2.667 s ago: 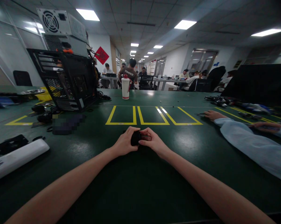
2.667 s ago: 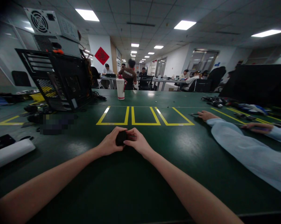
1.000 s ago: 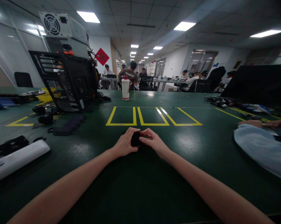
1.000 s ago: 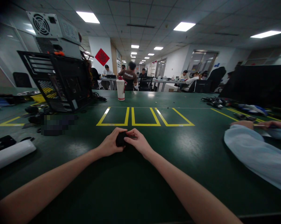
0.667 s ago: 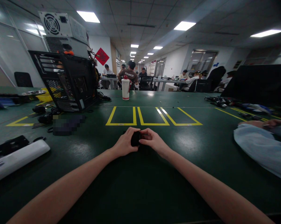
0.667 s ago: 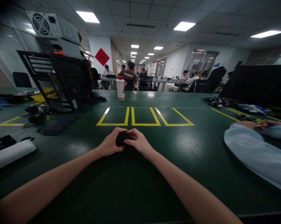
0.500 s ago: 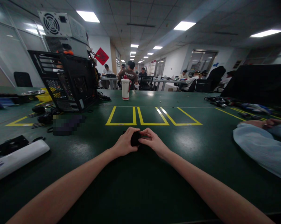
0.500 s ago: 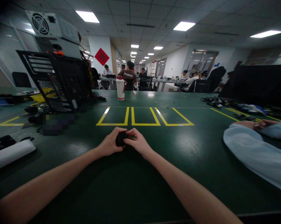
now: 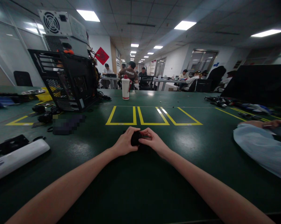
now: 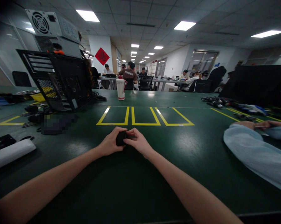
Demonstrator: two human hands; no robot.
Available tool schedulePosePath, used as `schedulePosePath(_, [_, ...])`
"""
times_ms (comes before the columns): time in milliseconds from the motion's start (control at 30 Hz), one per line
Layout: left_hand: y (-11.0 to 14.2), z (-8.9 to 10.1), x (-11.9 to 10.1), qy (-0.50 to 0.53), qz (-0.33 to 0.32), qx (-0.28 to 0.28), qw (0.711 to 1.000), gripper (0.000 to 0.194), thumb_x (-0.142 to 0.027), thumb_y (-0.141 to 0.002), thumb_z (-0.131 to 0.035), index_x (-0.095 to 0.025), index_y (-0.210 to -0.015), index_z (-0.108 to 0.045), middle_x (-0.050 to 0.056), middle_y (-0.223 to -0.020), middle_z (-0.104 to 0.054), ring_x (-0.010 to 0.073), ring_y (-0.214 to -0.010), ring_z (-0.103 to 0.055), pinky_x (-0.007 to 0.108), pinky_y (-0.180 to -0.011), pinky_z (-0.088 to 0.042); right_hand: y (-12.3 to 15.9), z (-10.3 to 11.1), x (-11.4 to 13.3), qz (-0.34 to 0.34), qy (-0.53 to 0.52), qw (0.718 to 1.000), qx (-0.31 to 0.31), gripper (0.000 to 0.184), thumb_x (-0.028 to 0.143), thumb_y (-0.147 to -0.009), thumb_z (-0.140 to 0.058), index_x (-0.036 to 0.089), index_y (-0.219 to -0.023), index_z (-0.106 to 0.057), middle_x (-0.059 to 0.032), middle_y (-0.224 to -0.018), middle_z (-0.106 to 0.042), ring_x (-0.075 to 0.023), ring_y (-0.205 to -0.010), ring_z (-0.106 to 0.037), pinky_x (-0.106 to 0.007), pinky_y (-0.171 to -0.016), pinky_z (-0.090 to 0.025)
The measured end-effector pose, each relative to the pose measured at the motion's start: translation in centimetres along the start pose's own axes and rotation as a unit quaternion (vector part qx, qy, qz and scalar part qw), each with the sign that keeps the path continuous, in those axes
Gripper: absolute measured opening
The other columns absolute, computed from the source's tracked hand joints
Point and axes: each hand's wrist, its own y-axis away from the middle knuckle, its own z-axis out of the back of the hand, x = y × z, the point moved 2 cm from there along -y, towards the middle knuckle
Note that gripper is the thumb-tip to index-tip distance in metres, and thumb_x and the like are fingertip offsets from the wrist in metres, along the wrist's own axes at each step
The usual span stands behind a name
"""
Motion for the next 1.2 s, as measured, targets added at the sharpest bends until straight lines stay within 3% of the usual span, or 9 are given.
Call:
schedulePosePath(100, [0.01,0.01,-0.07,0.002,-0.006,-0.007,1.000,0.064,-0.017,-0.058,-0.064,-0.025,-0.114,-0.033,0.003,-0.108,-0.042,0.0206,-0.096,-0.047,0.035,-0.079,-0.042,-0.14,-0.02,-0.10,0.010,0.003,1.000,-0.016,0.022,0.031,-0.068,-0.059,0.020,-0.085,-0.052,-0.0011,-0.090,-0.056,-0.0148,-0.085,-0.055,-0.036,-0.080,-0.043])
schedulePosePath(233, [-0.01,-0.02,-0.07,0.002,-0.009,-0.008,1.000,0.063,-0.018,-0.058,-0.063,-0.025,-0.114,-0.034,0.003,-0.108,-0.042,0.0205,-0.096,-0.047,0.035,-0.079,-0.042,-0.49,0.11,-0.10,-0.005,0.017,0.999,-0.036,0.028,0.026,-0.065,-0.062,0.019,-0.090,-0.051,-0.0026,-0.093,-0.055,-0.0151,-0.086,-0.055,-0.035,-0.082,-0.042])
schedulePosePath(433, [-0.05,-0.07,-0.04,0.000,-0.009,-0.007,1.000,0.063,-0.018,-0.058,-0.064,-0.024,-0.114,-0.034,0.003,-0.108,-0.042,0.0201,-0.096,-0.047,0.034,-0.078,-0.042,-0.14,0.21,0.16,-0.010,0.025,1.000,0.010,0.033,0.021,-0.063,-0.064,0.021,-0.092,-0.049,-0.0020,-0.096,-0.054,-0.0164,-0.090,-0.055,-0.036,-0.081,-0.044])
schedulePosePath(667, [0.04,0.12,-0.16,0.002,0.003,0.007,1.000,0.062,-0.019,-0.060,-0.063,-0.025,-0.114,-0.033,0.003,-0.109,-0.041,0.0206,-0.095,-0.047,0.035,-0.076,-0.043,0.05,-0.06,0.68,-0.004,0.011,1.000,-0.008,0.022,0.026,-0.068,-0.060,0.019,-0.086,-0.050,-0.0017,-0.093,-0.054,-0.0149,-0.085,-0.055,-0.036,-0.080,-0.044])
schedulePosePath(967, [0.01,-0.09,0.00,0.002,0.008,0.000,1.000,0.063,-0.018,-0.059,-0.064,-0.026,-0.114,-0.033,0.003,-0.109,-0.041,0.0210,-0.096,-0.047,0.036,-0.078,-0.043,-0.12,0.11,0.36,-0.003,0.010,1.000,0.015,0.032,0.017,-0.062,-0.064,0.020,-0.090,-0.050,-0.0020,-0.098,-0.054,-0.0167,-0.092,-0.055,-0.037,-0.083,-0.043])
schedulePosePath(1200, [0.00,-0.16,0.11,-0.003,-0.005,-0.010,1.000,0.063,-0.018,-0.059,-0.064,-0.025,-0.113,-0.033,0.002,-0.109,-0.041,0.0197,-0.096,-0.047,0.034,-0.078,-0.043,-0.26,-0.01,0.46,0.018,0.008,1.000,-0.007,0.020,0.024,-0.067,-0.060,0.018,-0.083,-0.050,-0.0013,-0.090,-0.055,-0.0151,-0.085,-0.056,-0.037,-0.082,-0.043])
